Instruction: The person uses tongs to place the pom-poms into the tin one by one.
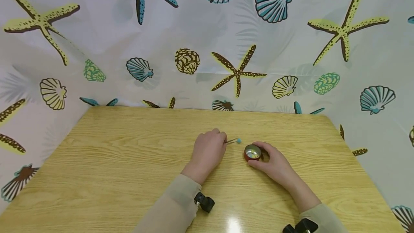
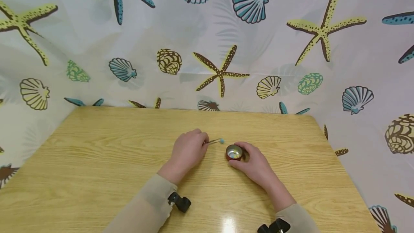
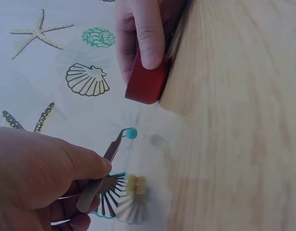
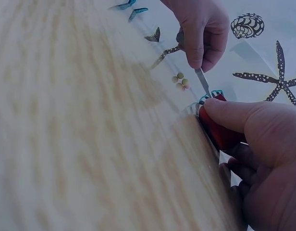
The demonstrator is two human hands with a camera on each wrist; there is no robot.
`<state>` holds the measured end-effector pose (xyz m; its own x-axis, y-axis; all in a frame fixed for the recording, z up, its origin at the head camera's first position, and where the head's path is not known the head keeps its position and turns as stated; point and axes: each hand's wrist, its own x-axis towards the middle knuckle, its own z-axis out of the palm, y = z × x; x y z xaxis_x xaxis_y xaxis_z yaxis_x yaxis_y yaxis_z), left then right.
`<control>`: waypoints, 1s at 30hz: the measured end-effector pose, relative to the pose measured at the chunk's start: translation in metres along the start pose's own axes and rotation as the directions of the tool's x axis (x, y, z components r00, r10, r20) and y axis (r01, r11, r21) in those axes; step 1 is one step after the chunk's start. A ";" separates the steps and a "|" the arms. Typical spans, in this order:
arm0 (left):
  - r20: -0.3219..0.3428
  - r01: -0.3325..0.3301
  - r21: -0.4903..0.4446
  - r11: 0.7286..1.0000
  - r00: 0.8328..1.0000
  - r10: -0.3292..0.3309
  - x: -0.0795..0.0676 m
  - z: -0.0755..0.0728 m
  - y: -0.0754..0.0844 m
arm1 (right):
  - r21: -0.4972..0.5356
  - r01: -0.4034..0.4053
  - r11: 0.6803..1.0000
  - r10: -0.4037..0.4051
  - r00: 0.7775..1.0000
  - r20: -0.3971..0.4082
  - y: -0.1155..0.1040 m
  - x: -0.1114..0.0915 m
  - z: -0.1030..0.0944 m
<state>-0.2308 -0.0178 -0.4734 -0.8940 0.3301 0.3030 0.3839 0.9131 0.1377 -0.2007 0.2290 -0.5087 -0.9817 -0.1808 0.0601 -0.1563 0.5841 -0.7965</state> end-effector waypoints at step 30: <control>0.117 -0.133 -0.047 0.990 0.983 0.138 -0.006 -0.040 0.026 | 0.018 -0.009 1.000 0.009 1.000 0.001 0.001 0.002 0.000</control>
<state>-0.2063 -0.0056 -0.4340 -0.8532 0.4789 0.2065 0.5102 0.8486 0.1401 -0.2026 0.2290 -0.5091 -0.9829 -0.1766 0.0527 -0.1459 0.5712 -0.8077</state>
